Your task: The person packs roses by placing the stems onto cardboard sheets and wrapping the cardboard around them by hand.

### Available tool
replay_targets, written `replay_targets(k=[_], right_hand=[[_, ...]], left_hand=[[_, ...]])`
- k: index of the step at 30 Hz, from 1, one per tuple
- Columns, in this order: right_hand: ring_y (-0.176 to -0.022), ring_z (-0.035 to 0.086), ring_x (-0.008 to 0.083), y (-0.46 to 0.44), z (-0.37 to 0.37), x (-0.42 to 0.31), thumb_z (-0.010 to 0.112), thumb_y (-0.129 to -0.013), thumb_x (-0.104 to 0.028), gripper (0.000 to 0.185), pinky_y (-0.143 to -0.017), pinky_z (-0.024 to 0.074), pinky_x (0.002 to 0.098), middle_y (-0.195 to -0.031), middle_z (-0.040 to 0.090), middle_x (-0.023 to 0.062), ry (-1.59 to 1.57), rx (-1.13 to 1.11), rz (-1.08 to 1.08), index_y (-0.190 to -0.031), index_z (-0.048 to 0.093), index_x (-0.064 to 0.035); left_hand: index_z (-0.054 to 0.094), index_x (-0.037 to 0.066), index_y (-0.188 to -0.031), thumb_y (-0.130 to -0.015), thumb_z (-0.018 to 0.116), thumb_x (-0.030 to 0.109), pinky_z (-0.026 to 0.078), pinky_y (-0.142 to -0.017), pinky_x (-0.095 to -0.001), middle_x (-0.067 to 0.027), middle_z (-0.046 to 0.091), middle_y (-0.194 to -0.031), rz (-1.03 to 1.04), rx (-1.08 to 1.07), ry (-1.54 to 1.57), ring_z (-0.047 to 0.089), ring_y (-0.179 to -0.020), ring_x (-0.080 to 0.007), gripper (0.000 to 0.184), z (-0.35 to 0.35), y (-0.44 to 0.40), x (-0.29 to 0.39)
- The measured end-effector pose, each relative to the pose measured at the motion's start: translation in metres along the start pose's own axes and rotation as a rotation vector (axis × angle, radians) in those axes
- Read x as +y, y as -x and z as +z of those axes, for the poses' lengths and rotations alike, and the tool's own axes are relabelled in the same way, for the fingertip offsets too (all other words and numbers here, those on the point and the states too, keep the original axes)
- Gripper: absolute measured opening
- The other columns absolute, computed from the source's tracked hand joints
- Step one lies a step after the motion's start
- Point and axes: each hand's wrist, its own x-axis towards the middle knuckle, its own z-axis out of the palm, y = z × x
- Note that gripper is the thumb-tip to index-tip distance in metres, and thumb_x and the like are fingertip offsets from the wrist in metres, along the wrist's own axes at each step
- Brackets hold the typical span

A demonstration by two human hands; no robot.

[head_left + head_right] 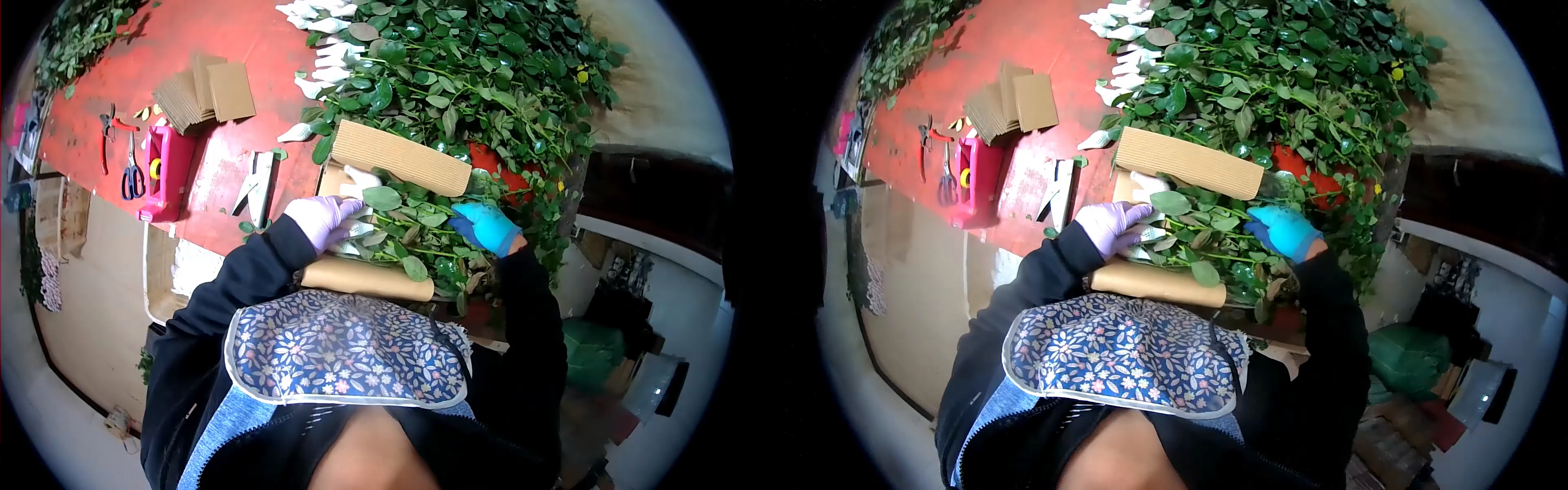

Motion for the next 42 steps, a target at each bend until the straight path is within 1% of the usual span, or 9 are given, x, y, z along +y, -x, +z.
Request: replay_targets(k=[5, 14, 20, 22, 28, 35, 37, 39, 42], right_hand=[[-0.088, 0.069, 0.0318, -0.019, 0.010, -0.007, 0.071, -0.088, -0.023, 0.031, -0.078, 0.0558, 0.0390, -0.101, 0.071, 0.0173, 0.113, 0.132, -0.117, -0.111, 0.068, -0.0027], [-0.092, 0.066, 0.0342, -0.005, -0.020, -0.055, 0.067, -0.089, -0.027, 0.036, -0.080, 0.0531, 0.0430, -0.101, 0.069, 0.0160, 0.340, 0.103, -0.024, -0.118, 0.063, -0.0051], [-0.071, 0.062, 0.0293, -0.017, -0.028, -0.168, 0.065, -0.083, -0.016, 0.019, -0.061, 0.0485, 0.0418, -0.086, 0.063, 0.0091, 0.345, 0.139, 0.048, -0.100, 0.061, -0.0091], [-0.079, 0.066, 0.0264, -0.045, 0.008, -0.159, 0.057, -0.083, -0.016, 0.038, -0.065, 0.0492, 0.0408, -0.103, 0.065, 0.0110, 0.455, 0.358, -0.173, -0.120, 0.057, -0.0064], [-0.074, 0.068, 0.0304, -0.090, 0.067, -0.113, 0.059, -0.085, -0.025, 0.021, -0.059, 0.0522, 0.0482, -0.083, 0.068, 0.0126, 0.374, 0.531, -0.054, -0.096, 0.064, -0.0076], [-0.081, 0.069, 0.0271, -0.078, 0.065, -0.119, 0.055, -0.088, -0.021, 0.018, -0.064, 0.0523, 0.0447, -0.091, 0.065, 0.0094, 0.425, 0.299, 0.083, -0.101, 0.066, -0.0128], [-0.079, 0.069, 0.0265, -0.076, 0.064, -0.115, 0.054, -0.089, -0.021, 0.019, -0.063, 0.0518, 0.0448, -0.092, 0.064, 0.0091, 0.426, 0.284, 0.063, -0.102, 0.065, -0.0133], [-0.078, 0.068, 0.0260, -0.076, 0.069, -0.109, 0.053, -0.089, -0.022, 0.019, -0.063, 0.0512, 0.0448, -0.093, 0.063, 0.0088, 0.418, 0.262, 0.045, -0.102, 0.064, -0.0138], [-0.074, 0.067, 0.0256, -0.078, 0.085, -0.097, 0.049, -0.091, -0.021, 0.018, -0.061, 0.0492, 0.0440, -0.095, 0.062, 0.0089, 0.491, 0.437, -0.077, -0.102, 0.061, -0.0135]], left_hand=[[0.057, 0.010, -0.123, -0.082, 0.070, 0.023, 0.052, -0.079, -0.0432, -0.0164, 0.055, -0.125, 0.021, -0.106, -0.169, 0.063, -0.096, -0.0354, 0.045, -0.012, -0.002, 0.005], [0.059, 0.007, -0.102, -0.079, 0.069, 0.023, 0.052, -0.081, -0.0431, -0.0134, 0.056, -0.123, 0.089, -0.062, -0.315, 0.058, -0.103, -0.0325, 0.030, -0.011, -0.009, 0.010], [0.060, 0.007, -0.107, -0.078, 0.071, 0.023, 0.053, -0.079, -0.0431, -0.0132, 0.056, -0.123, 0.128, 0.030, -0.278, 0.060, -0.098, -0.0321, 0.034, -0.002, -0.006, 0.006], [0.061, 0.009, -0.105, -0.078, 0.071, 0.026, 0.052, -0.077, -0.0449, -0.0129, 0.056, -0.124, 0.111, -0.030, -0.303, 0.060, -0.098, -0.0318, 0.034, -0.002, -0.007, 0.005], [0.057, 0.011, -0.126, -0.079, 0.071, 0.030, 0.054, -0.072, -0.0438, -0.0086, 0.055, -0.132, 0.064, -0.147, -0.443, 0.064, -0.094, -0.0291, 0.052, 0.006, -0.006, 0.000], [0.057, 0.007, -0.127, -0.082, 0.069, 0.018, 0.057, -0.074, -0.0401, -0.0087, 0.052, -0.141, 0.148, -0.137, -0.367, 0.067, -0.092, -0.0293, 0.048, 0.010, -0.001, -0.020], [0.058, 0.007, -0.125, -0.083, 0.069, 0.008, 0.054, -0.082, -0.0385, -0.0170, 0.056, -0.132, 0.426, 0.206, 0.012, 0.065, -0.100, -0.0303, 0.043, 0.011, -0.001, -0.035], [0.057, 0.004, -0.108, -0.089, 0.068, 0.006, 0.050, -0.078, -0.0315, -0.0067, 0.059, -0.105, 0.022, 0.353, 1.013, 0.058, -0.092, -0.0138, 0.022, 0.030, 0.011, -0.037], [0.056, 0.006, -0.102, -0.089, 0.075, 0.016, 0.046, -0.072, -0.0216, -0.0004, 0.059, -0.089, -0.098, 0.295, 0.864, 0.055, -0.079, -0.0085, 0.025, 0.019, 0.013, -0.037]])
